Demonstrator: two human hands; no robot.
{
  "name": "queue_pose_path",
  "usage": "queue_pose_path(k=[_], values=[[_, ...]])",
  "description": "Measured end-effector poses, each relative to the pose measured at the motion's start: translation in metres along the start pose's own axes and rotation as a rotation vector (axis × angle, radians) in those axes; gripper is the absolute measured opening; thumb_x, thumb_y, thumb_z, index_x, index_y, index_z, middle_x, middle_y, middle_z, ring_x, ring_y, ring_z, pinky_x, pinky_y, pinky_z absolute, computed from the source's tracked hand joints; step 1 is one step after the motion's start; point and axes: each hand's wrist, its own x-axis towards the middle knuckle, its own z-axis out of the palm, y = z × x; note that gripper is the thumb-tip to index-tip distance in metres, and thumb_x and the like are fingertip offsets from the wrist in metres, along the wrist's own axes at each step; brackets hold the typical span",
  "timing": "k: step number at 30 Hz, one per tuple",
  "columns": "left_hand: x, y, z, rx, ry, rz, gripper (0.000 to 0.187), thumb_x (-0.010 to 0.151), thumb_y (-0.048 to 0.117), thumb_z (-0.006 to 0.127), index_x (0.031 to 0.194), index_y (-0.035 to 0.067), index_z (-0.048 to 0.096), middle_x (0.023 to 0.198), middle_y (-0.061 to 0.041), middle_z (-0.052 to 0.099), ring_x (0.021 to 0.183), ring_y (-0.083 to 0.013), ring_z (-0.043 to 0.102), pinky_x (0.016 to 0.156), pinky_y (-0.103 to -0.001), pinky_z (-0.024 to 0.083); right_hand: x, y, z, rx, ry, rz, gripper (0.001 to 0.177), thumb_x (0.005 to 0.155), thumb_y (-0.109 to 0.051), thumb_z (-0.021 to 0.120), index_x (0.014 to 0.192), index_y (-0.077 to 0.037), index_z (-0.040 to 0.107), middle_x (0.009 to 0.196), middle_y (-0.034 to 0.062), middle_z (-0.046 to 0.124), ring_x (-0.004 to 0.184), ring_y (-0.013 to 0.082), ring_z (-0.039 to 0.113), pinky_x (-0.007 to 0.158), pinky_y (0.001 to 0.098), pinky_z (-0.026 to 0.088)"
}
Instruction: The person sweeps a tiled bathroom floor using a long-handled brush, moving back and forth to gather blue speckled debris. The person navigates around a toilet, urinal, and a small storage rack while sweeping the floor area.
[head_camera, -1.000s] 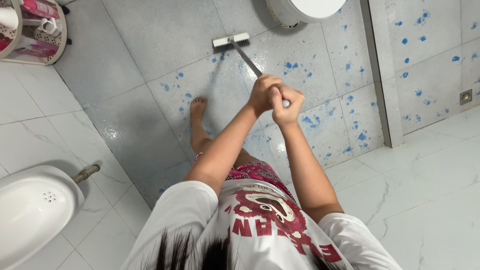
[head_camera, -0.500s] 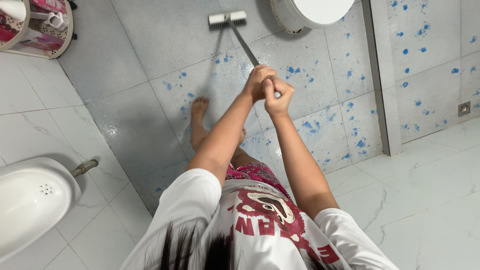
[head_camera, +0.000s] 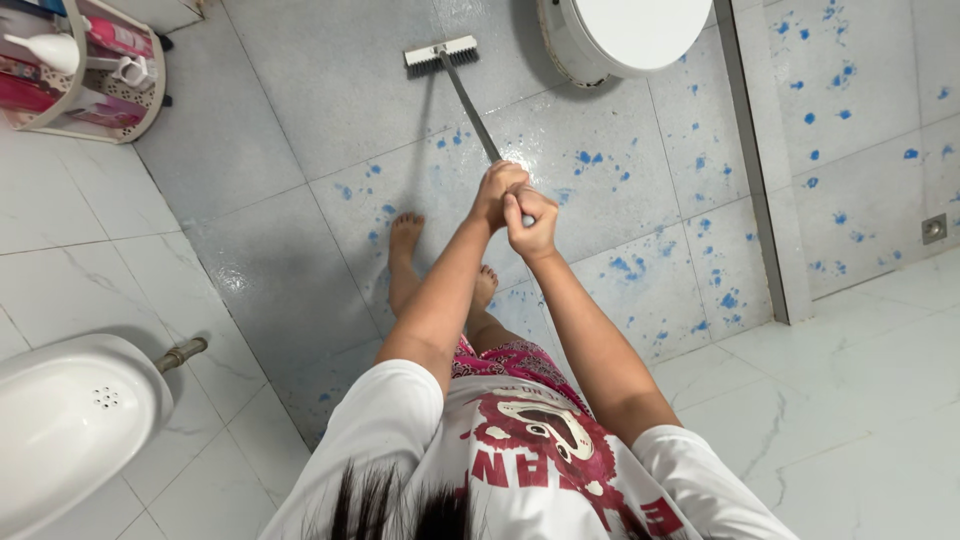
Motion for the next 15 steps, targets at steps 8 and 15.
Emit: queue_pose_path(k=[8, 15], values=[[0.014, 0.041, 0.015, -0.036, 0.028, 0.081, 0.027, 0.07, 0.018, 0.066, 0.06, 0.005, 0.044, 0.059, -0.011, 0.05, 0.058, -0.0336, 0.057, 0.058, -0.044, 0.045, 0.009, -0.027, -0.029, -0.031, 0.071, 0.169, 0.03, 0.096, 0.002, 0.06, 0.066, 0.004, 0.054, 0.063, 0.008, 0.059, 0.059, 0.0133, 0.053, 0.056, 0.0287, 0.042], [-0.005, 0.012, 0.007, 0.022, 0.014, 0.058, 0.025, 0.072, 0.018, 0.066, 0.063, 0.006, 0.046, 0.065, -0.01, 0.053, 0.068, -0.0318, 0.059, 0.07, -0.044, 0.049, -0.006, -0.011, -0.006, 0.006, 0.033, 0.028, 0.023, 0.093, 0.007, 0.058, 0.07, 0.005, 0.054, 0.072, 0.0104, 0.061, 0.07, 0.016, 0.06, 0.068, 0.0295, 0.05]])
